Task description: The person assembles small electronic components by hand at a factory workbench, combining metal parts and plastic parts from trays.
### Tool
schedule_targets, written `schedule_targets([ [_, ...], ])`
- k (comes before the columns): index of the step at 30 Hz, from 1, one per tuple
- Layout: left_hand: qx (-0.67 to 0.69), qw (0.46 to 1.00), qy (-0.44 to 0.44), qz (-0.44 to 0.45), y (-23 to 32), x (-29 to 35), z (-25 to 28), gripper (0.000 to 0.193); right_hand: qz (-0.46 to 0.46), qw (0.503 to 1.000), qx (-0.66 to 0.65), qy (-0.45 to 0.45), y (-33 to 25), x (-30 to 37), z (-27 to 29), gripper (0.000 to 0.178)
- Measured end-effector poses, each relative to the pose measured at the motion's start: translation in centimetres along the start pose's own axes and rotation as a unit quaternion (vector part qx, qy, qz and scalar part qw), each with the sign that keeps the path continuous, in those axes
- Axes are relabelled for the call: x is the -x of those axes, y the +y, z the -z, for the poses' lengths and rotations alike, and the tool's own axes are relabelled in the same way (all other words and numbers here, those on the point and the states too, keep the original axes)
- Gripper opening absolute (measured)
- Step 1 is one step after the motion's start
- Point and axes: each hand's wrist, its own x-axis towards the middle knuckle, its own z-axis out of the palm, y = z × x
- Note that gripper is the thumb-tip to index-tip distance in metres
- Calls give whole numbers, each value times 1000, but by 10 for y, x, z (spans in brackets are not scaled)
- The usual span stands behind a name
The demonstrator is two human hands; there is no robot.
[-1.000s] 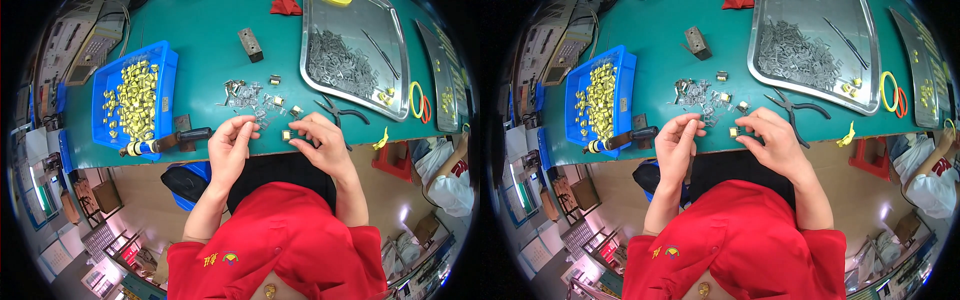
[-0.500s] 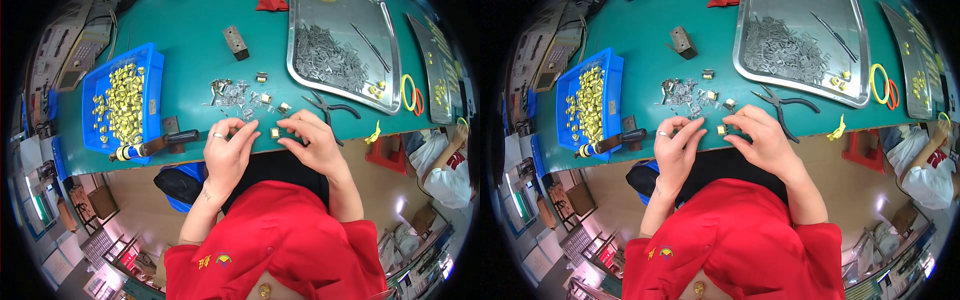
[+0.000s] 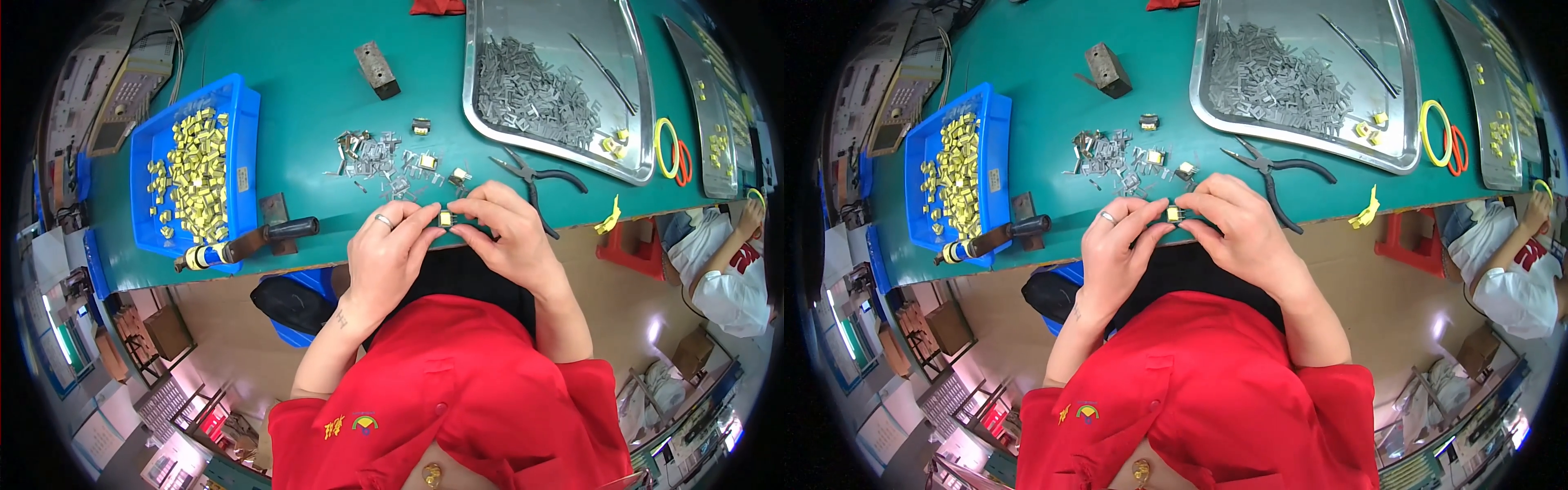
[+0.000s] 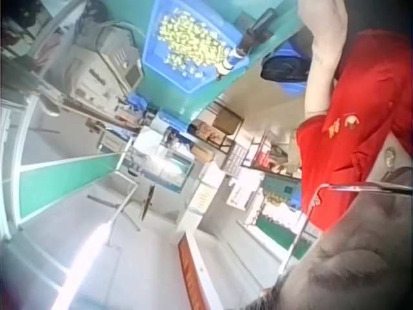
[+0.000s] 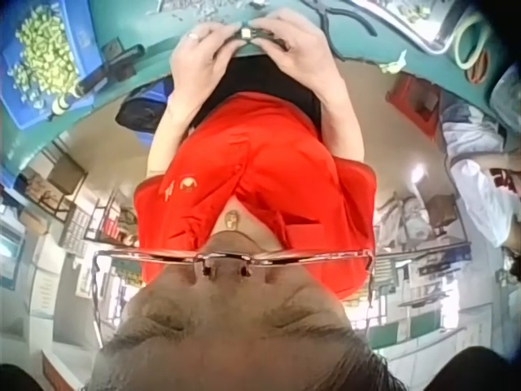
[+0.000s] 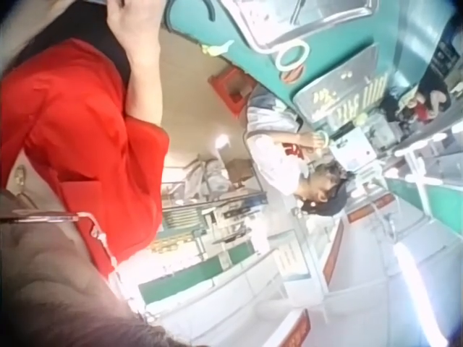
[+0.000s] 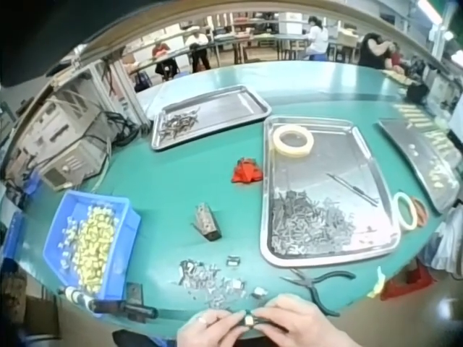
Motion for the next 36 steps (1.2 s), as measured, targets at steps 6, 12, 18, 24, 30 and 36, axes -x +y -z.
schedule_targets([
  [6,11,1000,1,15,-2,0,-1,23,12,1000,9,2,1,-1,-2,28],
  [12,15,1000,-1,20,-2,-1,-1,23,11,1000,13,3,-1,-1,-1,28],
  [18,23,999,3,33,-4,0,-2,22,19,1000,18,1,-1,-1,-2,28],
  [24,25,1000,-8,14,-6,-1,-1,24,3,1000,7,-6,-2,-1,1,30],
  [30,23,999,-8,30,-5,-1,-1,21,-23,1000,-13,-9,-4,-1,5,29],
  [36,18,999,-10,27,-5,-2,-2,20,-33,999,-13,2,-6,1,7,30],
])
